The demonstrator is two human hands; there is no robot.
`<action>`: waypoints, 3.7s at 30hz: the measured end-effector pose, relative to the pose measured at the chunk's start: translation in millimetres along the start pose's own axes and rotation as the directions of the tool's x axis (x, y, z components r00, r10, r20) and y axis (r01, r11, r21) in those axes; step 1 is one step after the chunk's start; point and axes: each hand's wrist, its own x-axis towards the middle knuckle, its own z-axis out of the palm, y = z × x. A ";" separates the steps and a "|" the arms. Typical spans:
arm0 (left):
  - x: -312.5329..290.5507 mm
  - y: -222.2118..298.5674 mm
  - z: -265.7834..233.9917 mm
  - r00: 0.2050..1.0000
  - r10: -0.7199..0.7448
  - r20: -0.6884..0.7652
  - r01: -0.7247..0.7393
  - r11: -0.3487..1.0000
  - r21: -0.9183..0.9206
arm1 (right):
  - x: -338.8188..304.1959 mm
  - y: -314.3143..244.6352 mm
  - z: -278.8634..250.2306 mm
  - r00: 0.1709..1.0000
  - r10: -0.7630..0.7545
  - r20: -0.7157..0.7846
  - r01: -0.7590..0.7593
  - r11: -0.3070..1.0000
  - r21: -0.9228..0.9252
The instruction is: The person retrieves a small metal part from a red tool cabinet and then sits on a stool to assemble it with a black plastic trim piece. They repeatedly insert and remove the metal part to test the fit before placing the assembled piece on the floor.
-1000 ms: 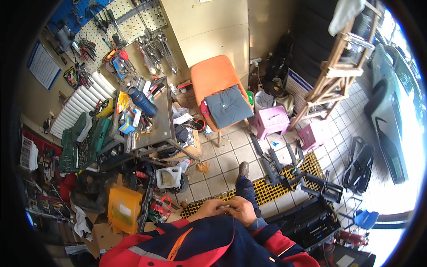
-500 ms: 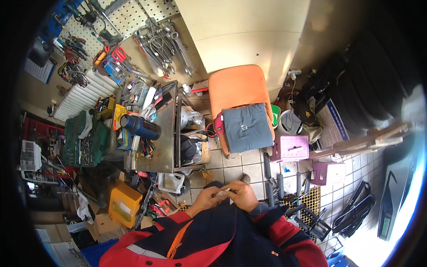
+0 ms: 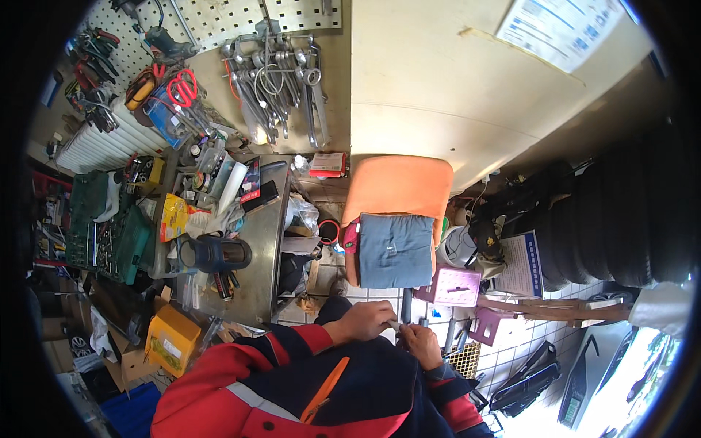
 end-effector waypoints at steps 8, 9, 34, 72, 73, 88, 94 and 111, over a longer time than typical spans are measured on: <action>9.9 -44.3 -51.5 0.986 -0.163 0.035 0.167 0.973 -0.161 | 49.5 -51.3 12.4 0.990 -0.135 -0.029 0.124 0.963 -0.237; 8.7 -47.0 -57.5 0.983 -0.179 0.048 0.185 0.970 -0.158 | 53.1 -55.1 15.2 0.991 -0.135 -0.023 0.125 0.960 -0.249; -55.7 -78.9 -87.5 0.917 -0.398 -0.001 0.352 0.813 -0.464 | 81.3 -105.5 52.7 0.902 -0.355 0.246 0.428 0.812 -0.397; 99.9 148.5 258.4 0.311 -0.296 0.903 0.291 0.934 0.206 | -186.4 298.9 -25.9 0.893 0.142 -0.426 0.006 0.945 0.328; 102.8 163.3 281.0 0.341 -0.219 0.914 0.307 0.945 0.112 | -199.7 317.3 -33.3 0.853 0.166 -0.495 0.024 0.935 0.354; 225.5 296.1 666.4 -0.195 -0.109 0.975 0.439 0.879 0.186 | -292.8 532.9 -94.8 0.172 0.841 -0.512 0.314 0.446 0.838; 328.7 355.5 932.7 -0.272 0.033 0.962 0.784 0.587 0.201 | -270.5 709.2 -175.3 0.461 0.812 -0.359 0.094 0.357 0.929; 555.0 559.0 1256.4 -0.527 -0.505 0.684 0.073 0.775 0.628 | -268.0 944.5 -546.8 0.668 0.628 -0.399 0.385 0.167 0.908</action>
